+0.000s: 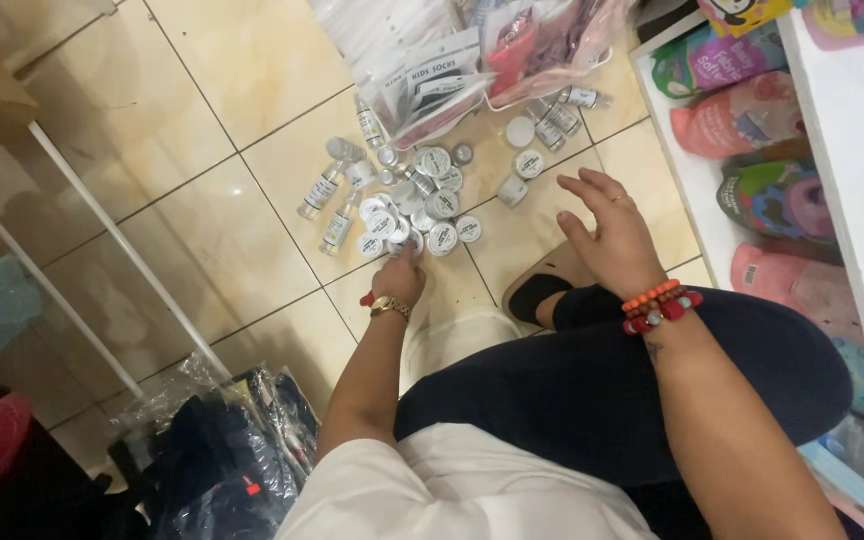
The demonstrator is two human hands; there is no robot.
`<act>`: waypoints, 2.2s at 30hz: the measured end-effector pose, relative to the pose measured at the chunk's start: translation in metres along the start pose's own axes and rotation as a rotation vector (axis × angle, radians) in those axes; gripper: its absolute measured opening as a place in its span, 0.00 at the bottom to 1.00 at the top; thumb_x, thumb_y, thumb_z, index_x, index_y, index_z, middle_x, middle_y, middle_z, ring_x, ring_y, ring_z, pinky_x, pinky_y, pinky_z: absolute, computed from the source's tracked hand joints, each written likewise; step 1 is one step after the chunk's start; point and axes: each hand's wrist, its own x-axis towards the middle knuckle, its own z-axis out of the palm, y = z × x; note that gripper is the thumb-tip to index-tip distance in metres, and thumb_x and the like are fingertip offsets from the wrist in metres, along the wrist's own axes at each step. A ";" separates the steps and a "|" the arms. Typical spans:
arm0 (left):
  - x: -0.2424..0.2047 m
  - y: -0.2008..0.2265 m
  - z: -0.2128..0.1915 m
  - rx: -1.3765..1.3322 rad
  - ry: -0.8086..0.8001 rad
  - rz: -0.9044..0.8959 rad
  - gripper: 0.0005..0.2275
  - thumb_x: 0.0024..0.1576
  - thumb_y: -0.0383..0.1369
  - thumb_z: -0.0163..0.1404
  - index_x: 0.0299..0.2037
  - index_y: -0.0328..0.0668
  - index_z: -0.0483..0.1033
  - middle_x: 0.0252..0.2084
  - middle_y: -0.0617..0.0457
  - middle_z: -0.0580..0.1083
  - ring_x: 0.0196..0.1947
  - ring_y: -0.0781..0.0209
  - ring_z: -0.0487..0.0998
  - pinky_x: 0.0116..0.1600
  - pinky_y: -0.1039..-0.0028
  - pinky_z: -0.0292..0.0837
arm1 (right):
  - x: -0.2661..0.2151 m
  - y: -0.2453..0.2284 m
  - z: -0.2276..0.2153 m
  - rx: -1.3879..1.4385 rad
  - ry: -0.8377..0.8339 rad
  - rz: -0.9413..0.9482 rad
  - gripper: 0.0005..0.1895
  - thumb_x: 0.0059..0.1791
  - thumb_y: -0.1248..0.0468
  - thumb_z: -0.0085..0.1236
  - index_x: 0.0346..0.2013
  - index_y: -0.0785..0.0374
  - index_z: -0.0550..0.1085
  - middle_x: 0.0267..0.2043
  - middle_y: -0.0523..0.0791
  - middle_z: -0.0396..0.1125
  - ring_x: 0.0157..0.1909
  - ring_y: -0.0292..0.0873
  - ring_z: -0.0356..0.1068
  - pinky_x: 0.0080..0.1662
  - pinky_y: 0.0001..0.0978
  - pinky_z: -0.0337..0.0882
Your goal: The person sits on the floor and wipes small white jars with a red cloth. They pick up jars from a pile on the floor, wipe the lids and sides, and place them into a red basket on a shelf.
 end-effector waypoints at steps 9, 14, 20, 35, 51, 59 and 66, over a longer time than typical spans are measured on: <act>0.013 -0.020 0.043 -0.024 -0.153 -0.107 0.15 0.59 0.42 0.43 0.53 0.58 0.78 0.48 0.47 0.79 0.53 0.47 0.80 0.57 0.58 0.75 | 0.001 0.005 -0.002 -0.031 -0.016 0.013 0.23 0.55 0.62 0.53 0.66 0.54 0.69 0.67 0.56 0.58 0.68 0.65 0.60 0.65 0.58 0.60; 0.013 -0.021 0.050 -0.033 -0.157 -0.104 0.15 0.60 0.41 0.44 0.53 0.57 0.79 0.47 0.47 0.80 0.53 0.47 0.80 0.56 0.58 0.75 | -0.001 0.000 -0.008 -0.011 0.079 -0.025 0.23 0.54 0.73 0.47 0.65 0.60 0.70 0.63 0.58 0.60 0.66 0.68 0.62 0.65 0.59 0.60; 0.014 -0.005 0.049 -0.008 -0.176 -0.013 0.15 0.59 0.41 0.43 0.50 0.55 0.80 0.47 0.45 0.80 0.54 0.44 0.80 0.58 0.55 0.75 | 0.001 0.008 -0.016 0.068 0.268 -0.054 0.25 0.53 0.78 0.42 0.63 0.62 0.70 0.61 0.56 0.61 0.64 0.67 0.62 0.61 0.57 0.64; 0.005 0.005 0.031 0.009 -0.129 -0.021 0.14 0.62 0.41 0.41 0.50 0.52 0.78 0.46 0.46 0.80 0.52 0.46 0.81 0.57 0.55 0.75 | 0.001 0.003 -0.015 0.137 0.276 -0.024 0.22 0.54 0.77 0.46 0.63 0.63 0.70 0.59 0.56 0.61 0.63 0.65 0.63 0.53 0.49 0.74; 0.025 -0.007 0.054 0.065 -0.133 -0.003 0.13 0.62 0.46 0.42 0.54 0.59 0.64 0.51 0.48 0.74 0.53 0.44 0.79 0.59 0.54 0.72 | 0.001 0.016 -0.028 0.156 0.852 -0.190 0.24 0.53 0.80 0.40 0.63 0.64 0.65 0.57 0.49 0.56 0.58 0.49 0.61 0.55 0.41 0.68; -0.018 0.038 0.003 -0.143 -0.042 -0.033 0.25 0.63 0.41 0.41 0.67 0.48 0.45 0.59 0.37 0.69 0.58 0.34 0.75 0.64 0.47 0.69 | 0.001 0.005 -0.028 0.197 0.822 -0.188 0.21 0.53 0.80 0.42 0.61 0.67 0.65 0.56 0.49 0.56 0.58 0.50 0.61 0.54 0.42 0.66; -0.003 0.073 -0.026 -0.350 0.021 -0.066 0.43 0.62 0.40 0.50 0.77 0.54 0.24 0.63 0.32 0.66 0.61 0.32 0.73 0.66 0.48 0.68 | -0.001 -0.006 -0.027 0.168 0.802 -0.183 0.20 0.53 0.78 0.49 0.60 0.67 0.64 0.55 0.49 0.55 0.57 0.51 0.61 0.53 0.43 0.65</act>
